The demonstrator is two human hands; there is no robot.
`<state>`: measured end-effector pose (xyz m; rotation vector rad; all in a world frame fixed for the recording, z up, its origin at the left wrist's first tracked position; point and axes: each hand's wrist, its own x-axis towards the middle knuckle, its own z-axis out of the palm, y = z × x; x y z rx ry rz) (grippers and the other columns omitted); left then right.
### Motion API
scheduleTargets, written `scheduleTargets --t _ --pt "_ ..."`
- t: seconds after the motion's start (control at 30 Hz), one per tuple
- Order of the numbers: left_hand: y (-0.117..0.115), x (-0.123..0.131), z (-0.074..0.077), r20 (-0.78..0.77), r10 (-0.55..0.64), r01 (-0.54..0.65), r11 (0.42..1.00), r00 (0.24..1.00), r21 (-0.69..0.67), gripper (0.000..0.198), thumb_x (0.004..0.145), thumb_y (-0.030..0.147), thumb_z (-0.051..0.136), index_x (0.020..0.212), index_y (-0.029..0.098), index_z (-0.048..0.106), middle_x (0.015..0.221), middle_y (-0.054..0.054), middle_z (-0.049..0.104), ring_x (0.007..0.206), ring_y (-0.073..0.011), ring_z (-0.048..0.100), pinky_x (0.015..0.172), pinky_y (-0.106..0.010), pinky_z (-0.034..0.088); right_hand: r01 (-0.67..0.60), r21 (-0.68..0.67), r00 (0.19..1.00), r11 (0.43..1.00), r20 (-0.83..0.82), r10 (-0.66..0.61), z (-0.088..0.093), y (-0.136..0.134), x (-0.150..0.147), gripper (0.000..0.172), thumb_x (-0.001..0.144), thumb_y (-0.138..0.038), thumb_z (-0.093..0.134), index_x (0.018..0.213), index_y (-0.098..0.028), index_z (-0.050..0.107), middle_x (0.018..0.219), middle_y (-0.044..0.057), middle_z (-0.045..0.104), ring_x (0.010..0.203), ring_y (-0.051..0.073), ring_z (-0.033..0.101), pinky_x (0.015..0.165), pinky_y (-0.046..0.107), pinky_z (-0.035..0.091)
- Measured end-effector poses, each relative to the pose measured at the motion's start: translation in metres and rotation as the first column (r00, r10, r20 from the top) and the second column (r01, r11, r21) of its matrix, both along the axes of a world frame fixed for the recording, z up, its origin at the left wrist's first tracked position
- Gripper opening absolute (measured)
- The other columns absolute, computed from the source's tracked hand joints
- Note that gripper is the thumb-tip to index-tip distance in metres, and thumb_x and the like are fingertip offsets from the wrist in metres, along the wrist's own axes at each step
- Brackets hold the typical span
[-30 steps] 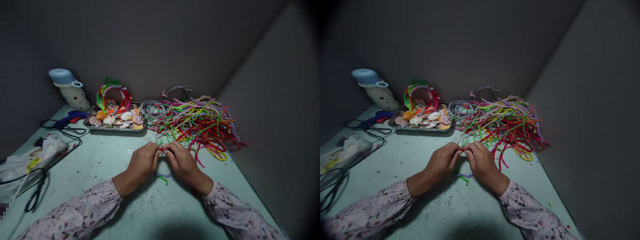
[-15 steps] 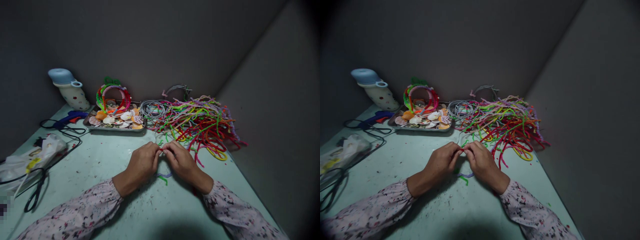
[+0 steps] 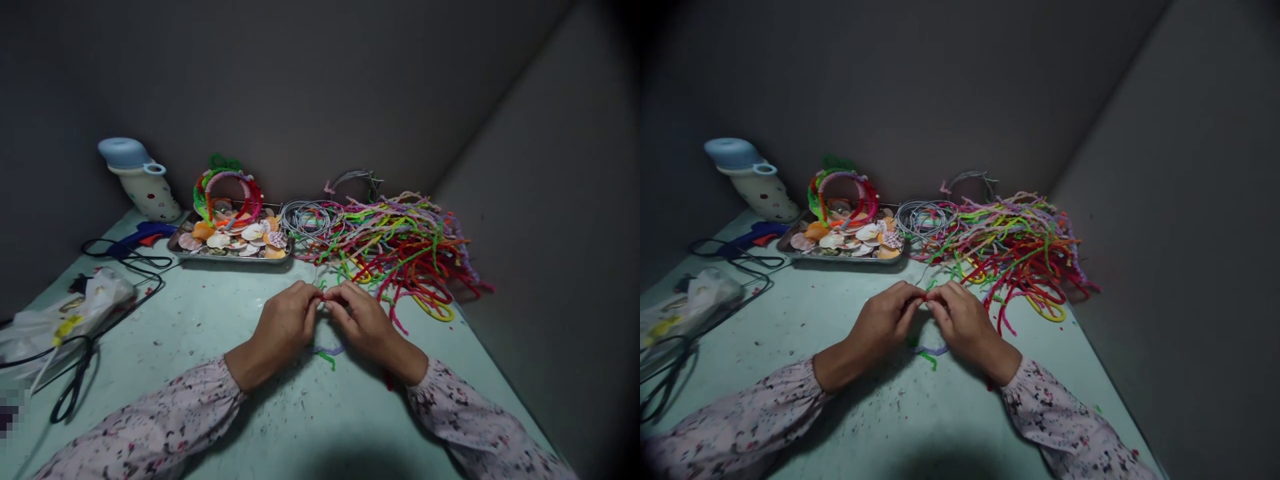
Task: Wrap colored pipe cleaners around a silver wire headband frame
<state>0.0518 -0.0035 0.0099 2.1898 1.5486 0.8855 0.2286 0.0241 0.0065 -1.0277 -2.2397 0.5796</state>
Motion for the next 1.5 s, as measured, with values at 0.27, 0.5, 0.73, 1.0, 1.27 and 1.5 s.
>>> scheduleTargets --t 0.27,0.5,0.73,1.0,1.27,1.5 --pt "0.007 -0.005 0.008 0.176 0.028 -0.008 0.994 0.984 -0.112 0.02 0.091 0.023 0.044 0.093 0.018 0.063 0.088 -0.004 0.065 0.082 -0.0173 0.059 0.074 -0.029 0.046 -0.026 0.151 0.999 0.988 0.04 0.02 0.006 0.005 0.006 0.012 0.093 -0.017 0.049 0.097 -0.02 0.06 0.09 0.006 0.061 0.088 0.02 0.055 0.079 0.034 0.043" --pt "0.005 -0.004 0.013 0.146 0.007 0.014 0.99 0.989 -0.139 0.021 0.091 0.022 0.041 0.09 0.017 0.061 0.085 -0.003 0.063 0.08 -0.0169 0.057 0.074 -0.029 0.044 -0.049 0.256 0.998 0.965 -0.022 0.057 0.007 0.006 0.007 0.015 0.092 -0.014 0.049 0.1 -0.021 0.061 0.092 0.006 0.064 0.09 0.02 0.057 0.081 0.034 0.045" --pt "0.006 -0.006 0.021 0.192 -0.053 0.086 0.982 0.98 -0.169 0.023 0.092 0.024 0.039 0.093 0.017 0.061 0.088 -0.004 0.064 0.082 -0.0175 0.056 0.074 -0.029 0.043 -0.05 0.38 0.993 0.924 -0.081 0.087 0.009 0.006 0.009 0.017 0.09 -0.011 0.052 0.101 -0.021 0.061 0.091 0.006 0.066 0.087 0.019 0.058 0.078 0.035 0.047" --pt "0.007 -0.008 0.024 0.27 0.027 0.033 0.976 0.962 -0.214 0.019 0.086 0.025 0.048 0.083 0.017 0.064 0.073 -0.001 0.062 0.065 -0.0135 0.052 0.06 -0.024 0.036 -0.007 0.515 0.996 0.857 -0.071 0.051 0.009 0.004 0.011 0.018 0.084 -0.009 0.061 0.098 -0.021 0.063 0.091 0.006 0.069 0.087 0.02 0.059 0.079 0.037 0.047" --pt "0.009 -0.008 0.03 0.506 0.221 -0.033 0.934 0.834 -0.355 0.017 0.08 0.029 0.055 0.08 0.014 0.062 0.068 0.001 0.056 0.062 -0.0119 0.047 0.058 -0.024 0.036 0.025 0.648 0.999 0.762 -0.033 -0.005 0.007 -0.007 0.007 0.025 0.081 -0.016 0.067 0.105 -0.02 0.064 0.099 0.007 0.072 0.087 0.021 0.064 0.075 0.035 0.048" --pt "0.009 -0.008 0.027 0.585 0.225 0.008 0.929 0.779 -0.369 0.018 0.081 0.031 0.056 0.081 0.014 0.062 0.068 0.002 0.056 0.062 -0.0111 0.046 0.059 -0.024 0.036 0.068 0.313 0.996 0.947 0.035 -0.083 0.011 -0.009 0.001 0.03 0.088 -0.03 0.059 0.113 -0.014 0.065 0.095 0.009 0.073 0.08 0.021 0.066 0.075 0.035 0.051"
